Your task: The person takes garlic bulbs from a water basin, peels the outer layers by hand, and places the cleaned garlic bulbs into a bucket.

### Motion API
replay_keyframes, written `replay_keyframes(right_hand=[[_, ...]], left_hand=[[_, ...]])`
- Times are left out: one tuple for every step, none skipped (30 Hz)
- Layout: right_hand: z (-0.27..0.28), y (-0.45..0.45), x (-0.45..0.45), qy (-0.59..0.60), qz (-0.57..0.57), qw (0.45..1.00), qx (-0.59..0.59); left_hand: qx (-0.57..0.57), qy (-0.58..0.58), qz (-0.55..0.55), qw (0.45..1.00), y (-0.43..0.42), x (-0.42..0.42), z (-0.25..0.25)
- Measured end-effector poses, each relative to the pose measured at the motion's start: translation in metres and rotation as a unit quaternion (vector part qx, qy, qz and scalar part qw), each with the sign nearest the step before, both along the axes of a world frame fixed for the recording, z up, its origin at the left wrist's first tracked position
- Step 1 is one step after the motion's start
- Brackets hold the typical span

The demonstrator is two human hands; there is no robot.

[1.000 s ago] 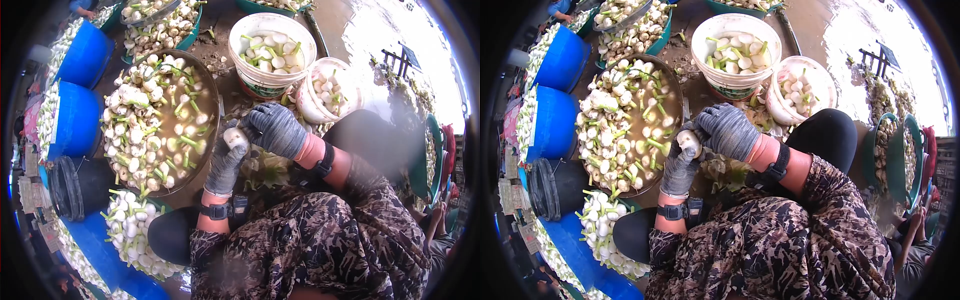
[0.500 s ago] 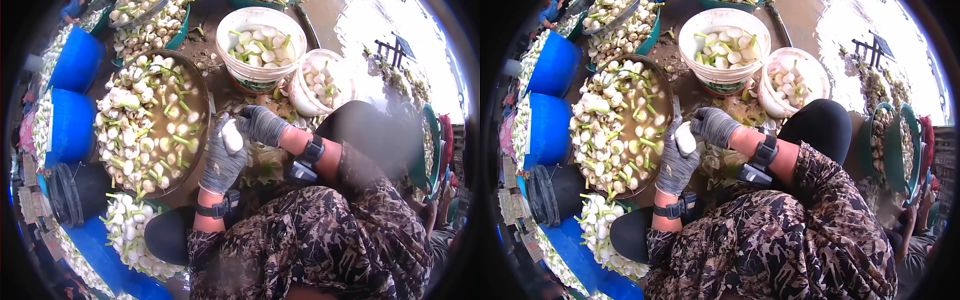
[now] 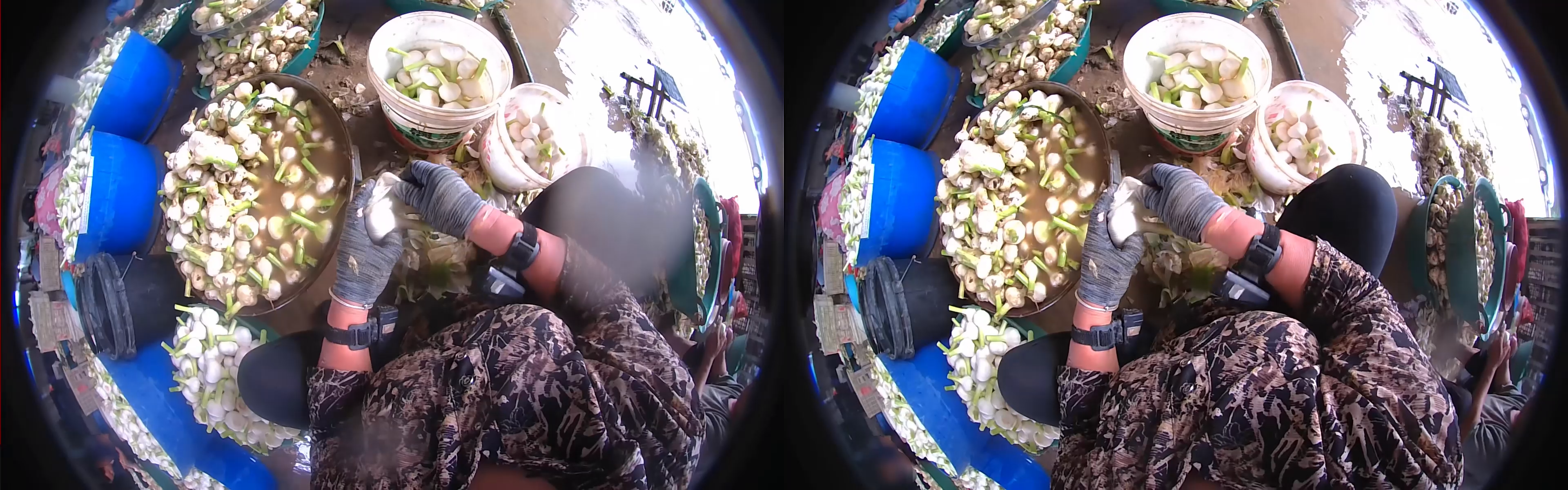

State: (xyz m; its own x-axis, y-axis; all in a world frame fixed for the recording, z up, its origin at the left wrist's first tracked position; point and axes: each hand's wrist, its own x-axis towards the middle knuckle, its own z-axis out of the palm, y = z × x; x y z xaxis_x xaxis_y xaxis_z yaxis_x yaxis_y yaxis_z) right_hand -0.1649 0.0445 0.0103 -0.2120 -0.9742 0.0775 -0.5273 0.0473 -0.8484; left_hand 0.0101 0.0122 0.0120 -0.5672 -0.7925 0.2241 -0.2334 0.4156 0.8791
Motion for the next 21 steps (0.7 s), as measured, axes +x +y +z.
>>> replay_keyframes(right_hand=[[0.005,-0.005,-0.009,-0.043,0.019,0.993,0.105],[0.008,-0.009,-0.017,-0.085,0.038,0.974,0.208],[-0.012,-0.011,-0.024,-0.080,0.037,0.976,0.199],[-0.022,-0.008,-0.026,-0.079,0.037,0.976,0.198],[-0.027,-0.005,-0.027,-0.001,0.048,0.981,0.190],[-0.030,-0.003,-0.029,0.079,0.061,0.979,0.178],[-0.025,0.004,-0.024,0.146,0.086,0.970,0.174],[-0.020,0.005,-0.019,0.177,0.149,0.941,0.247],[-0.013,0.010,-0.015,0.202,0.171,0.921,0.285],[-0.005,0.017,-0.010,0.228,0.193,0.899,0.321],[-0.006,0.024,-0.003,0.268,0.162,0.919,0.240],[-0.007,0.024,0.000,0.269,0.168,0.918,0.237],[0.005,0.021,0.004,0.183,0.119,0.965,0.145],[0.017,0.016,0.007,0.091,0.069,0.992,0.052],[0.029,0.012,0.011,0.092,0.076,0.991,0.052],[0.043,0.006,0.014,0.011,0.083,0.995,0.054],[0.051,0.001,0.017,-0.071,0.089,0.992,0.055],[0.053,-0.004,0.014,-0.068,0.094,0.992,0.057],[0.054,-0.010,0.006,0.018,0.056,0.998,0.008],[0.053,-0.018,-0.005,0.104,0.018,0.994,-0.041],[0.039,-0.033,-0.025,0.041,-0.054,0.994,-0.086]], left_hand=[[0.007,-0.018,-0.010,1.000,0.002,0.002,0.002],[0.006,-0.018,-0.011,1.000,0.001,0.005,-0.001],[0.117,0.047,-0.027,0.992,-0.001,0.007,-0.007],[0.225,0.112,-0.043,0.967,-0.002,0.009,-0.010],[0.323,0.199,0.000,0.925,0.004,0.007,-0.009],[0.319,0.202,0.002,0.926,0.000,0.009,-0.012],[0.394,0.275,-0.013,0.877,-0.005,0.013,-0.020],[0.463,0.345,-0.029,0.816,-0.009,0.016,-0.027],[0.489,0.382,0.051,0.783,-0.010,0.016,-0.035],[0.483,0.386,0.055,0.784,-0.013,0.017,-0.032],[0.463,0.378,0.065,0.799,-0.015,0.018,-0.029],[0.442,0.370,0.075,0.814,-0.016,0.018,-0.026],[0.411,0.336,0.138,0.836,-0.013,0.015,-0.031],[0.367,0.298,0.138,0.870,-0.006,0.010,-0.015],[0.241,0.189,0.109,0.946,-0.006,0.007,-0.011],[0.110,0.072,0.078,0.988,-0.007,0.003,-0.010],[0.218,0.075,0.033,0.972,-0.005,-0.002,-0.013],[0.219,0.078,0.038,0.972,0.001,-0.005,-0.016],[0.133,0.051,0.045,0.989,0.008,-0.007,-0.018],[0.047,0.022,0.052,0.997,0.014,-0.009,-0.020],[0.051,0.023,0.059,0.997,0.018,-0.010,-0.025]])
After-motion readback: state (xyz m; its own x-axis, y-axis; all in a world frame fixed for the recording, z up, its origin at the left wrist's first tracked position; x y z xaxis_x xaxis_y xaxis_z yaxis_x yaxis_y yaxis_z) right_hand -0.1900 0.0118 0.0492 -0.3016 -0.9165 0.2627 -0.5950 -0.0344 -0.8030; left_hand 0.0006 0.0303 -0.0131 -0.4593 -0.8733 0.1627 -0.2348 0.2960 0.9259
